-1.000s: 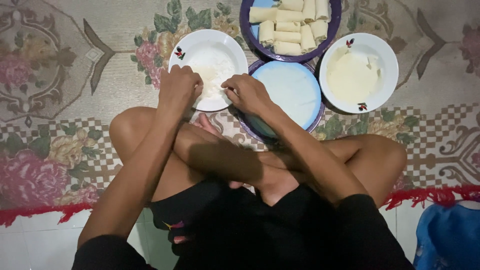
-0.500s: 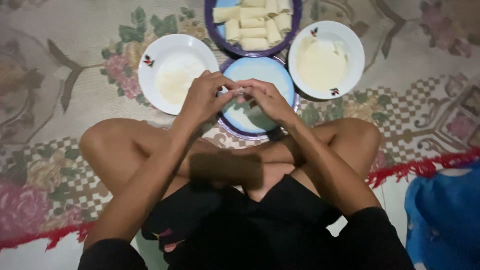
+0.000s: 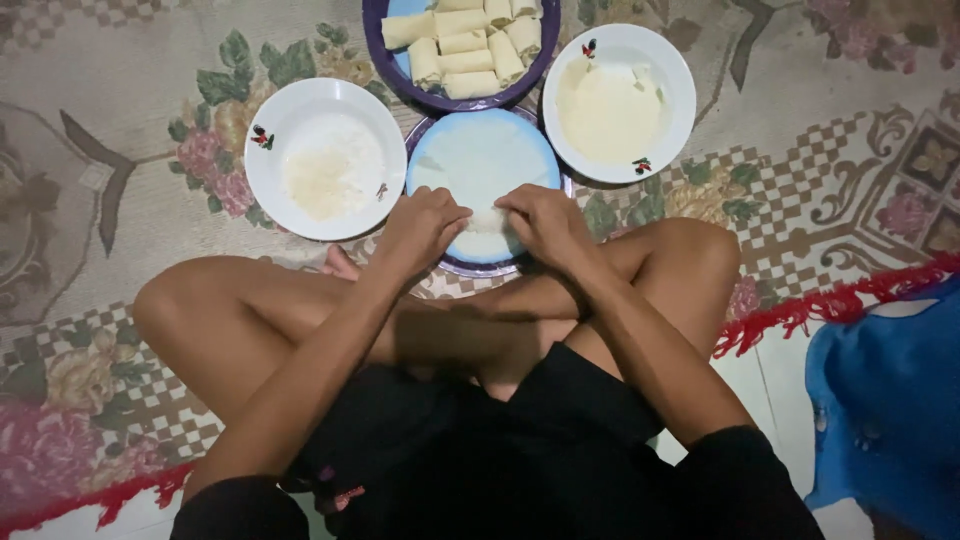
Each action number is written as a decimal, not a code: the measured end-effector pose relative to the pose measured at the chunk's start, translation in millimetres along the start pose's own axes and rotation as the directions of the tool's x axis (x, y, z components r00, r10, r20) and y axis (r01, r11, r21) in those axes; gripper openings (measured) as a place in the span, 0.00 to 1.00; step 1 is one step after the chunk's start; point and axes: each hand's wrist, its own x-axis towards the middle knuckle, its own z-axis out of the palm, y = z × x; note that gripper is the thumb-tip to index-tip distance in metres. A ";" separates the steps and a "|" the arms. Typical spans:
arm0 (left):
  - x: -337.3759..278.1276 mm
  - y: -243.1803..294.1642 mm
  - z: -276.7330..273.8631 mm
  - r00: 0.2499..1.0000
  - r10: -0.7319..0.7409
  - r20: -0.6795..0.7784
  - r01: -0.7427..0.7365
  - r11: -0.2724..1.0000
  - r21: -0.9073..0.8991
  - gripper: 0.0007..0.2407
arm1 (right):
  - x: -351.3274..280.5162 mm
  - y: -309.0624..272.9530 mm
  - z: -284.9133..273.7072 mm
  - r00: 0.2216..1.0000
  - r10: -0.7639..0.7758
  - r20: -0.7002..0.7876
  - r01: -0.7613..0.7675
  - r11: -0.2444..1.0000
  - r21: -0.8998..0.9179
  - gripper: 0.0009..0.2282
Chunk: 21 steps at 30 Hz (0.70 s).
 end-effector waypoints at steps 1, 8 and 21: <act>0.5 1.1 0.4 1.000 0.001 -0.003 -0.001 1.000 0.000 0.08 | 0.1 2.0 0.7 1.000 -0.001 -0.001 0.001 1.000 -0.002 0.09; 1.9 12.8 -1.9 0.996 0.008 -0.091 -0.019 0.992 -0.124 0.05 | 1.3 -2.6 9.2 0.994 -0.112 0.013 0.111 0.993 0.034 0.08; 0.4 36.6 -19.7 0.978 0.082 -0.192 -0.146 0.925 -0.351 0.05 | -5.2 9.4 16.3 0.990 -0.134 -0.036 0.132 0.989 -0.068 0.10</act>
